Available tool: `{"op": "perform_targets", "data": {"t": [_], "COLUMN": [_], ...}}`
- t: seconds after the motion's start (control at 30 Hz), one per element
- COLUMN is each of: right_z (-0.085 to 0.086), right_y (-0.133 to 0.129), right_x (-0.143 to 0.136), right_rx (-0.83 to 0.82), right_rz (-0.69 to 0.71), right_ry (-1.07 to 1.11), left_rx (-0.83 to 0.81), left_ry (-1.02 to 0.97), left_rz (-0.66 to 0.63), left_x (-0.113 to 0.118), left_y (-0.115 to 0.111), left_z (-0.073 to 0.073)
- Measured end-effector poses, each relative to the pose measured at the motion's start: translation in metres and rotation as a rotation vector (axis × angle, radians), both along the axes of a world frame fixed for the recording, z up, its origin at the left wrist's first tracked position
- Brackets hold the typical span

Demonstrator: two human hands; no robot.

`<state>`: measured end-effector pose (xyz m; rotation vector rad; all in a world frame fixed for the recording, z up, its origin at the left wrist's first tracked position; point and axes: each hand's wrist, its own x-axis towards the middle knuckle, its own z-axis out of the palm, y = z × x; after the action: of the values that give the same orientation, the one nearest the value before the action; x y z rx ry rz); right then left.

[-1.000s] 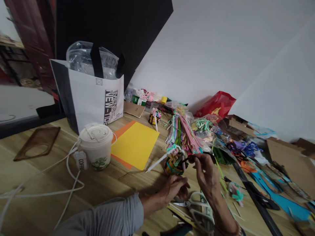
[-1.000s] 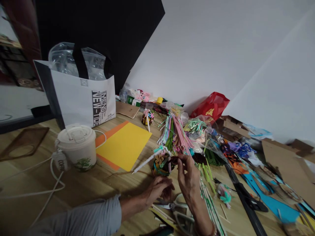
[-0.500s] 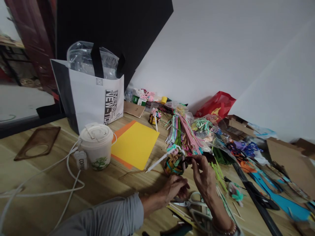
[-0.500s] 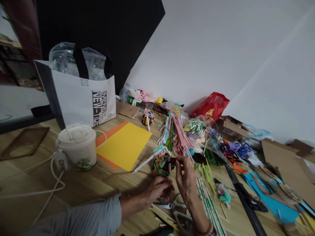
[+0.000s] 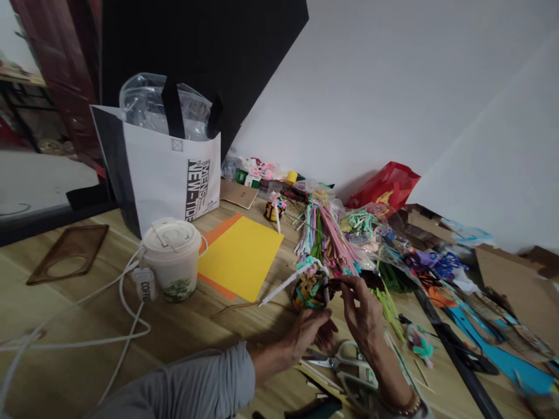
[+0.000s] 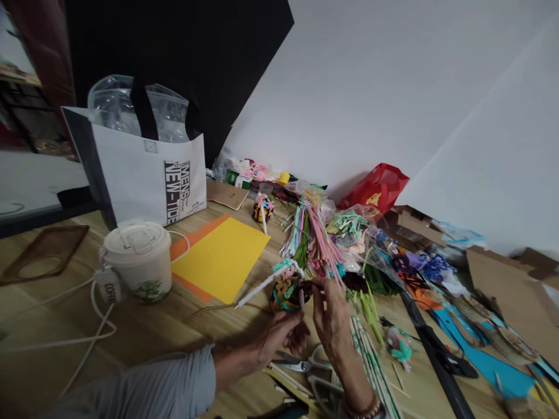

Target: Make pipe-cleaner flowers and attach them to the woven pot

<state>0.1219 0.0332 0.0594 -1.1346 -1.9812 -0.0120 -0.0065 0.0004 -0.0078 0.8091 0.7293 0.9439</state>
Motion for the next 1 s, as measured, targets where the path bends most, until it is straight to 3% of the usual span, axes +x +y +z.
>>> {"op": "perform_targets", "data": {"t": [0.2, 0.77, 1.0], "right_z": [0.007, 0.025, 0.023], "right_y": [-0.002, 0.001, 0.010], "right_x": [0.003, 0.009, 0.019], "right_rx": [-0.065, -0.163, -0.157], "right_rz": [0.080, 0.090, 0.081], "right_ry": [-0.030, -0.078, -0.115], "left_rx": [-0.077, -0.083, -0.044], "left_ry": [-0.028, -0.025, -0.033], "left_rz": [-0.027, -0.034, -0.037], "left_x": [0.001, 0.000, 0.001], "left_y": [0.003, 0.006, 0.008], "left_z": [-0.003, -0.009, -0.018]}}
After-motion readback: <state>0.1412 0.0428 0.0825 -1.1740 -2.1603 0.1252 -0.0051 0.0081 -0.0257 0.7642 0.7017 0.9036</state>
